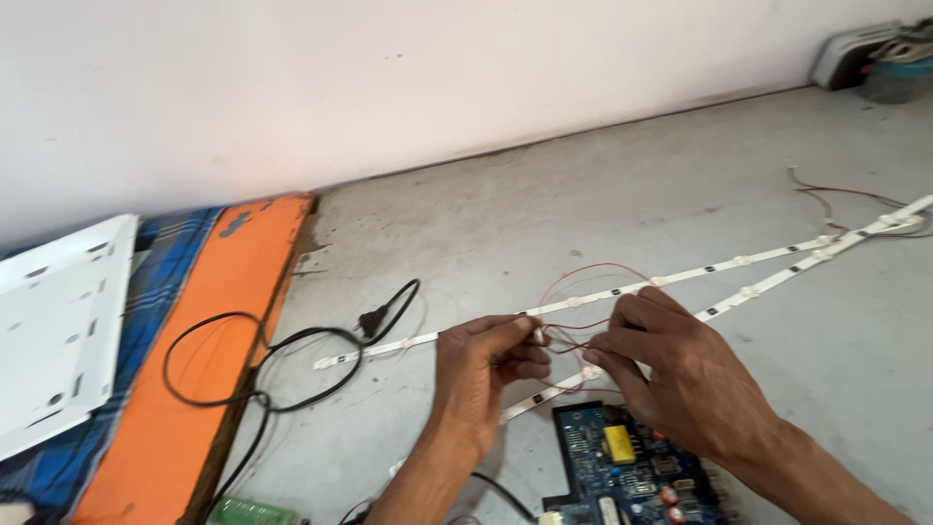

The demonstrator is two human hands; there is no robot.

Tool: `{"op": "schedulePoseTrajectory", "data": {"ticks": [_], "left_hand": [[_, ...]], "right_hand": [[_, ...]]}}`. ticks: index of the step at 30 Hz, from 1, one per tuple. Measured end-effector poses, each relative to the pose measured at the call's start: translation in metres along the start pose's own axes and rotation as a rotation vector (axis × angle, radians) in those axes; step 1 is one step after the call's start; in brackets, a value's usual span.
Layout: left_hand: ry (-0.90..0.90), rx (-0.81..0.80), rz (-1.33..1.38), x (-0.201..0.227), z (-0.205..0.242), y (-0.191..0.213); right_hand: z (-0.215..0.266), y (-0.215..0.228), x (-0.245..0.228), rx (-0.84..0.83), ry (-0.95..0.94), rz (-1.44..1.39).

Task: The person connects wires to a circuit board and LED strips on a workbench. They plug in a power cable, attach a small control board, and test the LED strips, which light up. The person then adjusts the connections and turns off the lights.

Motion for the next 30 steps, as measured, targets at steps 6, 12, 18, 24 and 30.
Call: {"op": "schedulePoseTrajectory", "data": {"ticks": [6, 12, 18, 24, 30], "left_hand": [[-0.269, 0.067, -0.714, 0.021, -0.001, 0.001], [-0.321, 0.045, -1.209, 0.014, -0.005, 0.003], [-0.35, -0.009, -1.299, 0.007, -0.006, 0.004], [-0.497, -0.265, -1.392, -0.003, -0.002, -0.013], [-0.318, -0.31, -1.553, -0.018, -0.009, -0.011]], "right_hand": [[-0.023, 0.047, 0.077, 0.177, -0.495, -0.197], [-0.038, 0.124, 0.142, 0.637, -0.296, -0.52], [-0.004, 0.188, 0.244, 0.623, -0.356, -0.313], [0.091, 0.216, 0.347, -0.077, -1.167, 0.189], [0.098, 0.199, 0.292, -0.458, -1.172, 1.005]]}}
Point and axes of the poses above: each hand's wrist, its own z-axis away from the middle knuckle, its own y-axis out of the back of the hand, x = y × z, the point moved 5 cm from there along -z, towards the middle knuckle, and after that the axes turned 1 degree about -z, right-handed, at the moved point
